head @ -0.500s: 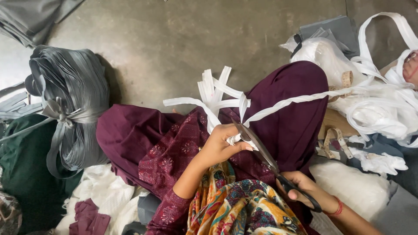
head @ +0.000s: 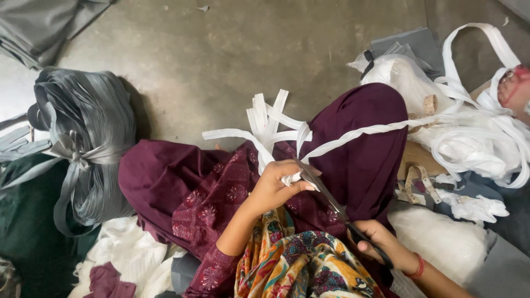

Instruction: The recorder is seen cutting long white fabric strips from a bundle and sorting them while sitting on the floor.

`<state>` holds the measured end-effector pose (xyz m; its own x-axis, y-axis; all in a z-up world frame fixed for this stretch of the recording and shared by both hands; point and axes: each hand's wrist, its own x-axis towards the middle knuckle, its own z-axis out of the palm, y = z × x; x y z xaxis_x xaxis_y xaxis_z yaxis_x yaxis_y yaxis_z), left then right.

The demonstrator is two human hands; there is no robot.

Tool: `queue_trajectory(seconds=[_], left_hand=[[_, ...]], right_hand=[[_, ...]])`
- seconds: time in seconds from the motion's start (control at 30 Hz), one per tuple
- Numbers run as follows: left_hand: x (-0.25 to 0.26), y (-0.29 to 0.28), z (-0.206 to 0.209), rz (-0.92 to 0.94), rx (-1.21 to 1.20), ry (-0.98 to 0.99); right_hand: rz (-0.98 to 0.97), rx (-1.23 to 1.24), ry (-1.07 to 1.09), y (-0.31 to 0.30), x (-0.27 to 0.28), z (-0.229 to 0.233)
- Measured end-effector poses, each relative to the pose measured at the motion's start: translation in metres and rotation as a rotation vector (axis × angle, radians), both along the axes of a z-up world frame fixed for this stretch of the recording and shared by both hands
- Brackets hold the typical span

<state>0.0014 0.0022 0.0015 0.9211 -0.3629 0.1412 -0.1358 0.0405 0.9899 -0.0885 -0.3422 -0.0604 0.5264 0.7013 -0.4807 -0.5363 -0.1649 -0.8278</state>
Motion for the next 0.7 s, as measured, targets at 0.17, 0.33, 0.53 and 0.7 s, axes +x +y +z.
queue_trajectory(seconds=[0.17, 0.33, 0.53, 0.7], left_hand=[[0.004, 0.018, -0.019, 0.308, -0.023, 0.128], [0.004, 0.043, -0.048, 0.458, -0.124, 0.087], [-0.001, 0.049, -0.068, 0.573, -0.280, 0.179], [-0.007, 0.047, -0.070, 0.582, -0.354, 0.186]], right_hand=[[0.045, -0.211, -0.300, -0.018, -0.001, 0.006], [0.282, -0.709, -0.439, -0.019, 0.003, 0.035], [0.467, -0.893, -0.785, -0.031, -0.009, 0.030], [0.410, -0.888, -0.761, 0.019, 0.040, 0.111]])
